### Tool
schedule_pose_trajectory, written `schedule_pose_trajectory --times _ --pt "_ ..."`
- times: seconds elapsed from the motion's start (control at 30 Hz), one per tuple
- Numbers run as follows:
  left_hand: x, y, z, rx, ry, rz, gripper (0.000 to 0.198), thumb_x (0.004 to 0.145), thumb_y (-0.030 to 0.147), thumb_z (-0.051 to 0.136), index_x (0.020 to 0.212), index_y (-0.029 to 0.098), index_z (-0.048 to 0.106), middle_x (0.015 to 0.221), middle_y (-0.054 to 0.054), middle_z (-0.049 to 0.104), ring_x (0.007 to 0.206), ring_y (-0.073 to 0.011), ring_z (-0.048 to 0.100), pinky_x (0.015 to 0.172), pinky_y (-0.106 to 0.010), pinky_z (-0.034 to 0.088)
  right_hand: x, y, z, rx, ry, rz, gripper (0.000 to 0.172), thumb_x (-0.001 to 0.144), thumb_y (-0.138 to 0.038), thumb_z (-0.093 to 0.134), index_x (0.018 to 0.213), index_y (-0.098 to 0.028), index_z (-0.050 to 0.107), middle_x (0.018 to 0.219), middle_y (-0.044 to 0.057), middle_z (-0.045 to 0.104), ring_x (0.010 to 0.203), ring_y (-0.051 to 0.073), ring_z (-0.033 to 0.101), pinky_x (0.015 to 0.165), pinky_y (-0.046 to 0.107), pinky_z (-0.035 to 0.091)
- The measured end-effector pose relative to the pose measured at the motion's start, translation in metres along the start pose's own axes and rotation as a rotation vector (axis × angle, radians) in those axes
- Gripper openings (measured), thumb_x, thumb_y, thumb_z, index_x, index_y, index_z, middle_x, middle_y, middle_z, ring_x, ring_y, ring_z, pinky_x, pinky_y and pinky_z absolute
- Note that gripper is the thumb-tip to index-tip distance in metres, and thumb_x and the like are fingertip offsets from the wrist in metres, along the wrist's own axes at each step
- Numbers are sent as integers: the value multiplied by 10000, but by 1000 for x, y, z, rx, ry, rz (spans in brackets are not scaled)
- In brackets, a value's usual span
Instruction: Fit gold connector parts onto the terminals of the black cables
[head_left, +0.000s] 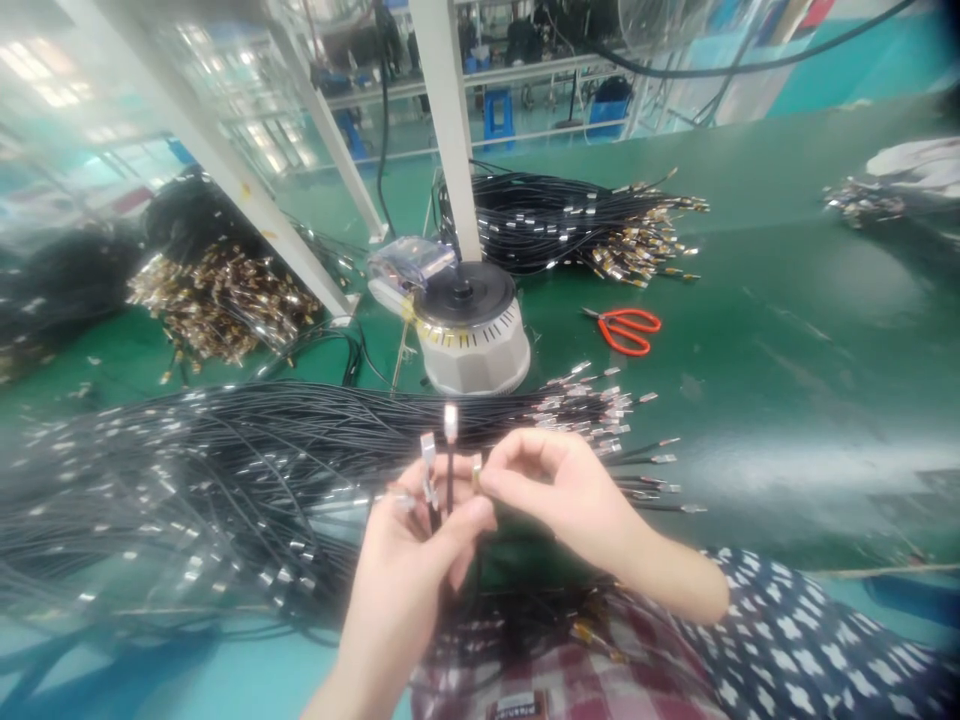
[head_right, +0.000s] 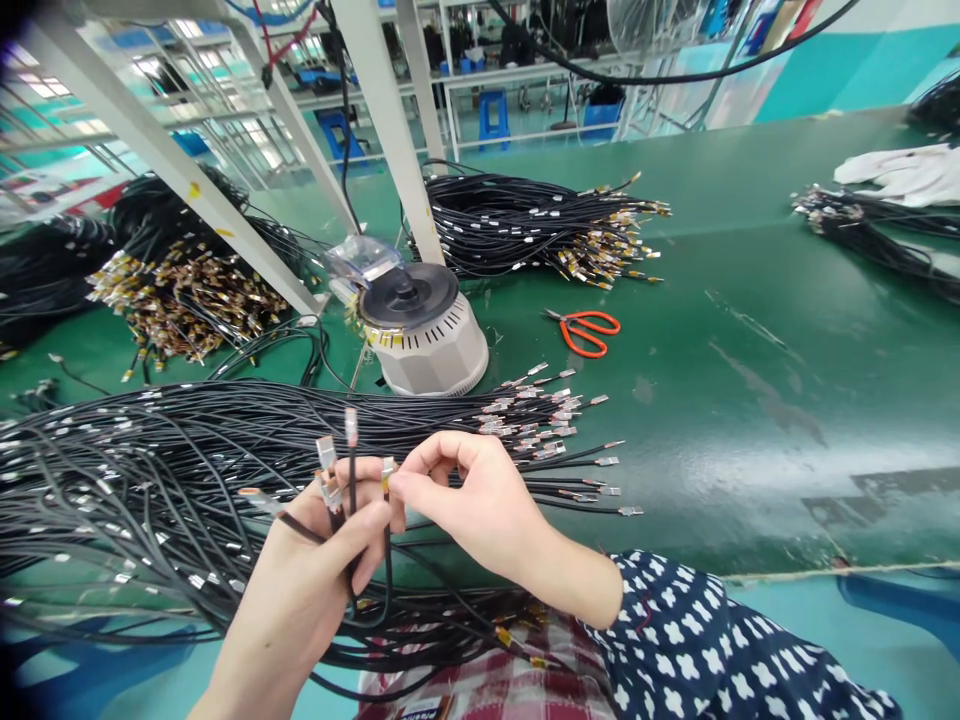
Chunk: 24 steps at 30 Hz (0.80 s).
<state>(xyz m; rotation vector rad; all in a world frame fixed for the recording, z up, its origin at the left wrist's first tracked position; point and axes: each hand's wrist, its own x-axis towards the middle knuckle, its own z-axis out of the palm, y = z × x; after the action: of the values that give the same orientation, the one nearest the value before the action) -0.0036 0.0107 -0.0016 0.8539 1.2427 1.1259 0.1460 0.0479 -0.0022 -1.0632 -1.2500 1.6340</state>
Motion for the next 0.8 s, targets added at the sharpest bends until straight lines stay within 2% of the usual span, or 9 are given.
schedule_pose_trajectory --times 0.1,0.2,0.33,0.47,0.63,0.8 --pt "2 1 -1 5 28 -59 237 666 266 838 758 156 649 535 51 579 350 -17 382 347 -130 242 -1 0 0 -6 1 -6 139 761 -255 678 697 -143 626 706 24 636 670 147 563 669 299 450" --pt "4 3 0 -26 71 -70 223 651 237 831 672 131 635 509 35 596 321 -1 373 357 -126 227 0 0 -2 21 -16 -17 161 790 -291 663 747 -136 659 762 37 663 724 152 584 719 299 464" --pt "6 5 0 -60 56 -62 212 653 227 823 669 132 633 557 -5 663 319 -7 400 372 -136 244 0 2 -5 100 -9 -10 213 830 -340 629 889 -144 689 825 33 683 776 143 606 760 282 472" --pt "6 3 -2 -77 47 -63 206 660 229 824 677 142 638 541 12 647 316 -12 398 364 -139 230 0 4 -4 55 -1 -39 214 796 -346 673 873 -147 684 843 38 683 767 157 604 736 299 470" --pt "5 2 -3 -72 54 -37 194 680 228 815 675 139 642 559 9 655 326 -14 408 375 -148 235 1 4 -1 14 21 -60 128 774 -260 691 739 -139 673 738 33 670 698 159 595 699 320 475" --pt "4 2 -1 -57 11 -9 161 753 245 765 692 132 668 590 -15 674 359 -14 408 401 -155 240 3 1 -1 162 -60 -50 155 788 -265 692 705 -139 655 587 7 634 604 148 585 662 325 473"
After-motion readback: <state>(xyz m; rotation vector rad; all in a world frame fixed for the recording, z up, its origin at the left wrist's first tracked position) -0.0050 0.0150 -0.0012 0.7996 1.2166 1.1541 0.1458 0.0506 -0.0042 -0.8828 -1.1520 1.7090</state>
